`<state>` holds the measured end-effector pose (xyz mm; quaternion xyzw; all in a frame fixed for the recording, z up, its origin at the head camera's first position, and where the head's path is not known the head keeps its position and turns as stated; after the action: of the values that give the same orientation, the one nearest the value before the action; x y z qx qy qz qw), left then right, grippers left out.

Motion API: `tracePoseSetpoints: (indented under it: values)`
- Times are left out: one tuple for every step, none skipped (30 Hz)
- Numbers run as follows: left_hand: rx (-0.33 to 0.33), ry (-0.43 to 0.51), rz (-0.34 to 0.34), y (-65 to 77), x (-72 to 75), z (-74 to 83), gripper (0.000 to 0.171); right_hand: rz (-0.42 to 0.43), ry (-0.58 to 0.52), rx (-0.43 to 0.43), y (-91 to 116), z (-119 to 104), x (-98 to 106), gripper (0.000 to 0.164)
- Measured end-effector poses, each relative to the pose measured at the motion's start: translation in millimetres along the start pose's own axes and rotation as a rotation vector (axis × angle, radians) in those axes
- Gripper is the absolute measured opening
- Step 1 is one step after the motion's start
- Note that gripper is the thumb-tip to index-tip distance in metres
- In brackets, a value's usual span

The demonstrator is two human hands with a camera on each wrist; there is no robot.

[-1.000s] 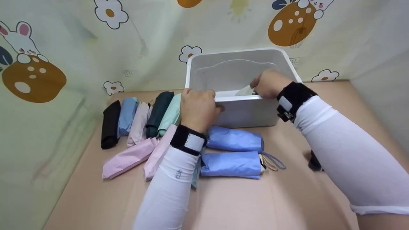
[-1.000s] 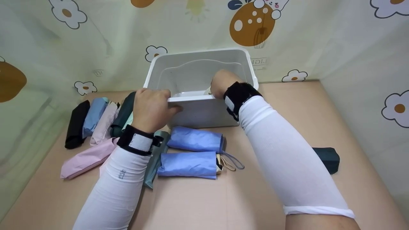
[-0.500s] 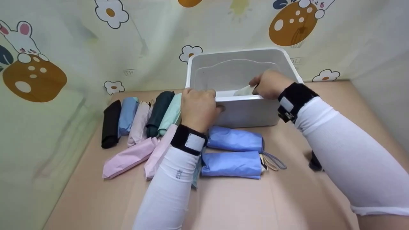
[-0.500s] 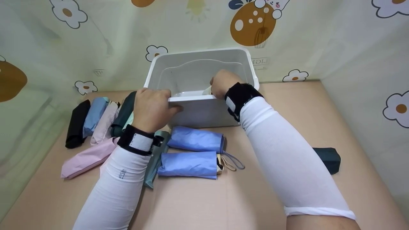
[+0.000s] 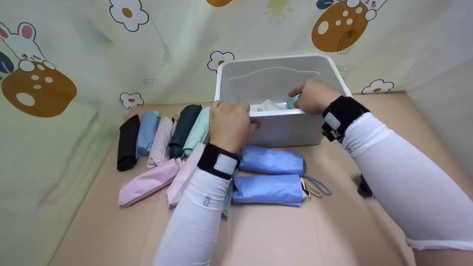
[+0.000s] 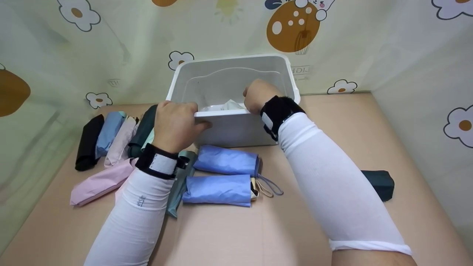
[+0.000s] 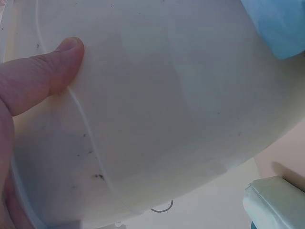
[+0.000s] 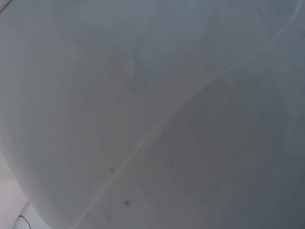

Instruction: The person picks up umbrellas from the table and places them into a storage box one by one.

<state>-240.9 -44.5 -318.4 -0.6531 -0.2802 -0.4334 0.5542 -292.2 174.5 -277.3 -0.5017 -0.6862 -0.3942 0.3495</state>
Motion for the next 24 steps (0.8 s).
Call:
tracePoseSetpoints:
  values:
    - [0.000,0.001,-0.002,0.0,0.1,0.1,0.042,-0.003,-0.006,-0.004,0.3,-0.2,0.1,0.055]
    - [0.001,0.003,-0.004,0.0,0.3,0.1,0.042,-0.004,-0.012,-0.009,0.5,-0.4,0.2,0.055]
    - [0.004,0.007,-0.006,0.0,0.4,0.0,0.041,0.001,-0.012,-0.008,0.4,-0.5,0.4,0.056]
    - [0.006,0.012,-0.007,-0.1,0.4,0.0,0.041,0.004,-0.012,-0.008,0.2,-0.3,0.4,0.056]
    - [0.008,0.016,-0.007,-0.3,0.5,0.0,0.040,0.009,-0.009,-0.004,0.0,-0.2,0.4,0.056]
    - [0.010,0.020,-0.008,-0.5,0.6,-0.1,0.040,0.015,-0.004,0.001,-0.1,-0.2,0.5,0.056]
    - [0.012,0.023,-0.008,-0.7,0.5,-0.1,0.040,0.021,0.001,0.006,-0.2,-0.2,0.6,0.056]
    - [0.013,0.026,-0.009,-0.9,0.6,-0.2,0.040,0.026,0.007,0.010,-0.6,0.0,0.7,0.056]
    - [0.014,0.028,-0.008,-1.0,0.6,-0.2,0.039,0.030,0.012,0.013,-0.8,0.5,0.6,0.056]
    - [0.012,0.027,-0.007,-1.2,0.5,-0.2,0.039,0.029,0.009,0.010,-0.9,0.8,0.5,0.056]
    - [0.011,0.025,-0.007,-1.3,0.5,-0.2,0.040,0.029,0.005,0.008,-0.8,1.0,0.4,0.056]
    - [0.011,0.023,-0.007,-1.4,0.3,-0.2,0.040,0.030,0.001,0.006,-0.9,1.1,0.3,0.055]
    - [0.009,0.021,-0.007,-1.3,0.1,-0.2,0.040,0.029,-0.003,0.003,-0.6,1.3,0.2,0.055]
    - [0.009,0.019,-0.007,-1.3,-0.1,-0.2,0.040,0.029,-0.009,0.001,-0.4,1.3,0.2,0.055]
    - [0.008,0.017,-0.007,-1.3,-0.2,-0.2,0.040,0.031,-0.014,-0.001,-0.2,1.6,0.0,0.055]
    - [0.007,0.015,-0.006,-1.2,-0.3,-0.2,0.040,0.035,-0.020,-0.002,-0.1,1.4,0.0,0.054]
    - [0.007,0.014,-0.005,-1.2,-0.3,-0.2,0.040,0.040,-0.024,-0.002,0.2,1.2,0.1,0.054]
    - [0.006,0.015,-0.005,-1.1,-0.4,-0.2,0.040,0.045,-0.025,-0.001,0.5,1.1,-0.1,0.053]
    - [0.006,0.014,-0.004,-1.0,-0.4,-0.2,0.040,0.049,-0.029,-0.001,0.8,1.3,-0.3,0.052]
    - [0.007,0.014,-0.004,-0.9,-0.4,-0.2,0.040,0.056,-0.033,0.001,0.7,1.5,-0.5,0.051]
    - [0.008,0.014,-0.005,-0.9,-0.4,-0.1,0.040,0.063,-0.033,0.006,1.0,1.8,-0.8,0.051]
    - [0.009,0.013,-0.007,-0.8,-0.4,0.0,0.040,0.072,-0.033,0.010,1.3,1.8,-1.0,0.050]
    - [0.010,0.013,-0.009,-0.8,-0.3,0.1,0.040,0.078,-0.034,0.014,1.7,1.8,-1.3,0.049]
    - [0.011,0.013,-0.013,-0.7,-0.4,0.3,0.040,0.085,-0.037,0.017,2.0,2.3,-1.5,0.048]
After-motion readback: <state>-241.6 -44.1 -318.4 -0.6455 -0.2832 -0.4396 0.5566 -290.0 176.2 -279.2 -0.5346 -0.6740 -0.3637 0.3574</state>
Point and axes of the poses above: each hand's wrist, its own y-axis away from the middle knuckle, its own x-axis out of the back of the hand, z = x × y, the point moved 2 cm from there along -y, towards the middle knuckle, and after that the axes turned 4 degrees about z, right-handed, at the moved point
